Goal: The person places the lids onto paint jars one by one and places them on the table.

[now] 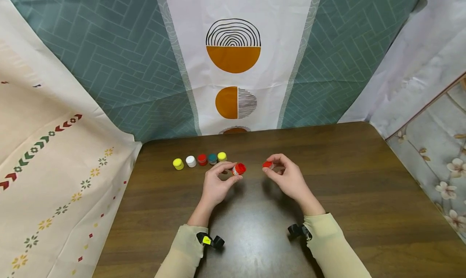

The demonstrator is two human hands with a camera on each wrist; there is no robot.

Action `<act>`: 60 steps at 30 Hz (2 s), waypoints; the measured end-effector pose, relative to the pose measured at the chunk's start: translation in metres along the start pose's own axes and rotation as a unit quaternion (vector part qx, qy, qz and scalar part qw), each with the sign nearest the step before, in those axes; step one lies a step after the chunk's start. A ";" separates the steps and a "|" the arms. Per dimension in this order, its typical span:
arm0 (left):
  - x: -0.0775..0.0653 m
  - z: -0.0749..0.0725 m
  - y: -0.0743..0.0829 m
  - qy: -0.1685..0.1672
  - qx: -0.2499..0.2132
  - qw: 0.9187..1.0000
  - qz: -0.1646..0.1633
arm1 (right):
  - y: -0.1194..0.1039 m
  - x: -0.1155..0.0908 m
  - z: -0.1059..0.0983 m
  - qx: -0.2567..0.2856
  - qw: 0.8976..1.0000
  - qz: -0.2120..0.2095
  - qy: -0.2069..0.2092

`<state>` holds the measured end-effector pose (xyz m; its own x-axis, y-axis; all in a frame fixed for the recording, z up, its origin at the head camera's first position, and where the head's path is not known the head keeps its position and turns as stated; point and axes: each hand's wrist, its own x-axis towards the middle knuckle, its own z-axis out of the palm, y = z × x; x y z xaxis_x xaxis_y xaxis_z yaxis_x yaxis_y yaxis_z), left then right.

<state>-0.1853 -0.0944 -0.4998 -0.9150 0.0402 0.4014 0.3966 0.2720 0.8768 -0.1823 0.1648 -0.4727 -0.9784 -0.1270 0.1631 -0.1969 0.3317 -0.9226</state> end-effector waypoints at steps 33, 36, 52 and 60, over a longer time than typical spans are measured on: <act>-0.005 0.006 0.004 -0.053 0.000 0.999 0.007 | -0.015 -0.017 0.033 0.011 0.995 -0.091 -0.039; -0.005 0.005 0.005 -0.055 -0.005 0.998 0.015 | -0.015 -0.017 0.034 0.005 0.994 -0.095 -0.054; -0.004 0.006 0.006 -0.076 0.018 0.996 0.030 | -0.018 -0.017 0.032 -0.085 0.990 -0.107 -0.045; -0.004 0.006 0.007 -0.091 0.004 0.996 0.022 | -0.019 -0.018 0.030 -0.141 0.978 -0.143 -0.047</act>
<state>-0.1798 -0.0870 -0.4968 -0.8957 0.2244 0.3838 0.4360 0.2746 0.8570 -0.1596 0.1328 -0.4689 -0.8729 -0.3336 0.3561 -0.4850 0.5134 -0.7080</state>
